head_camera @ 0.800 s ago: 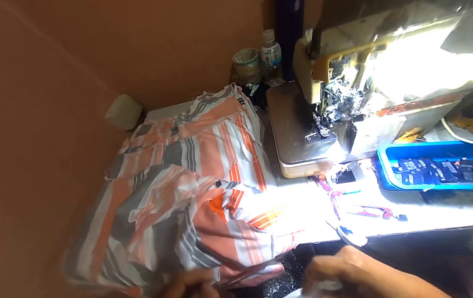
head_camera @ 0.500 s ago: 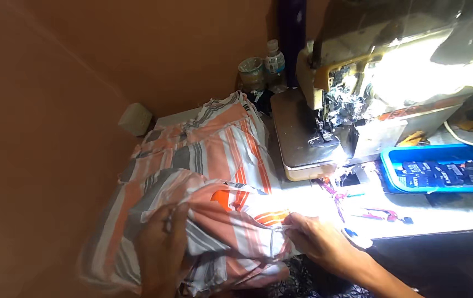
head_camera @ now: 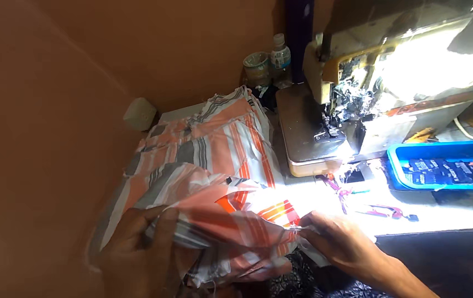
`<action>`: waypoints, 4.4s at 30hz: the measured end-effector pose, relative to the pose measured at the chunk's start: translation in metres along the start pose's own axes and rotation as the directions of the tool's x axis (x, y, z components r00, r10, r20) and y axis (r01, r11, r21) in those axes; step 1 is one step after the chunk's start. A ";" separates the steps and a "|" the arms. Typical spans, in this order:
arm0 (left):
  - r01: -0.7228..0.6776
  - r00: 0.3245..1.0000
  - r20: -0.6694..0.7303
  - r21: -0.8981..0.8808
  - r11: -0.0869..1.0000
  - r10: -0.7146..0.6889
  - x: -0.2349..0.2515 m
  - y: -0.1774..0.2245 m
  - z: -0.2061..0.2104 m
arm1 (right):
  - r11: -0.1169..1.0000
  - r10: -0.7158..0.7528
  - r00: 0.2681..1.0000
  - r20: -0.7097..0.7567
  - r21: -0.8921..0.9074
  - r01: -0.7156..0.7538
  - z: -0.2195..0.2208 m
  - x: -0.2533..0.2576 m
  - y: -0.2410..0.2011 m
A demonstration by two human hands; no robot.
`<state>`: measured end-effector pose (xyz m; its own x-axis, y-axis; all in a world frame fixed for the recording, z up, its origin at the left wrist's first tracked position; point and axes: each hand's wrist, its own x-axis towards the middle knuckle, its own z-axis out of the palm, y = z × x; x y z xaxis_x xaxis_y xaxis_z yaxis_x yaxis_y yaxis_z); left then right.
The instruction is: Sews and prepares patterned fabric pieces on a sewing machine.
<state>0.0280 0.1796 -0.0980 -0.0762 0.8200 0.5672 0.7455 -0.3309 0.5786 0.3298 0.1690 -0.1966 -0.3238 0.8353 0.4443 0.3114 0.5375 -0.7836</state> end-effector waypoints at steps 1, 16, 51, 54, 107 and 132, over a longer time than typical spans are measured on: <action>-0.009 1.000 0.019 -0.009 1.000 0.010 -0.005 -0.002 -0.004 | 1.000 -0.007 1.000 0.013 -0.010 0.007 -0.001 -0.002 -0.001; -0.298 0.905 0.365 0.179 0.938 0.218 -0.056 0.013 0.006 | 0.980 -0.002 0.977 0.212 -0.193 0.043 -0.001 -0.017 -0.004; -0.355 0.923 0.286 0.381 0.854 0.256 -0.031 -0.033 -0.035 | 0.970 0.035 0.993 0.117 -0.244 -0.006 0.008 0.049 -0.011; -0.340 0.924 0.300 0.370 0.865 0.235 -0.038 -0.028 -0.039 | 0.993 0.073 0.976 0.207 -0.103 -0.052 0.001 0.045 -0.015; -0.349 0.756 0.602 0.040 0.936 0.256 0.054 -0.021 0.088 | 0.961 -0.123 0.992 -0.011 -0.250 0.116 -0.025 -0.027 -0.008; -0.320 0.947 -0.058 -0.269 0.908 0.316 0.170 0.049 -0.049 | 0.945 -0.306 0.908 -0.286 0.023 0.326 -0.068 0.071 -0.049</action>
<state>0.0191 0.2799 0.0556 0.1250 0.6444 0.7544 0.5231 -0.6889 0.5017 0.3528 0.2101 -0.0972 -0.1336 0.6267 0.7677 0.1681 0.7778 -0.6057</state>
